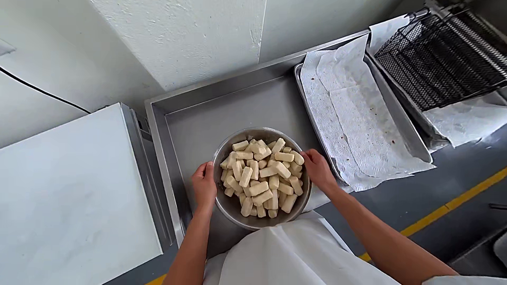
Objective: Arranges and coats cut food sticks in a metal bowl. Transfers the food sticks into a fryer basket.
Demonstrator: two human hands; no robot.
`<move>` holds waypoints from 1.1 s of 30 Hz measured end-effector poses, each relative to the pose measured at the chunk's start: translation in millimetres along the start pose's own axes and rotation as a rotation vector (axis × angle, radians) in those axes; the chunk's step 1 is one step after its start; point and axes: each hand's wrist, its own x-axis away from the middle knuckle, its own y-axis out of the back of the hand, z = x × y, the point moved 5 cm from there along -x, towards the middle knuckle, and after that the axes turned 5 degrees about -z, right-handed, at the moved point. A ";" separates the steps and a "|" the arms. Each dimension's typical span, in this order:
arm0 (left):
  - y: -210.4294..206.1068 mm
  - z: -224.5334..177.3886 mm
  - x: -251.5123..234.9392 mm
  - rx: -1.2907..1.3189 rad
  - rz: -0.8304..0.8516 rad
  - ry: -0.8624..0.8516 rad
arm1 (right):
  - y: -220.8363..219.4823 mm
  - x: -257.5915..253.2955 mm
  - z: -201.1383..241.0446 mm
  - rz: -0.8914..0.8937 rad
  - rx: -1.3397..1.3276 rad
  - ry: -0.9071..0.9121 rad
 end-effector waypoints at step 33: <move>36.7 -36.5 37.6 0.126 0.101 -0.233 | 19.0 31.9 115.9 0.290 0.087 0.554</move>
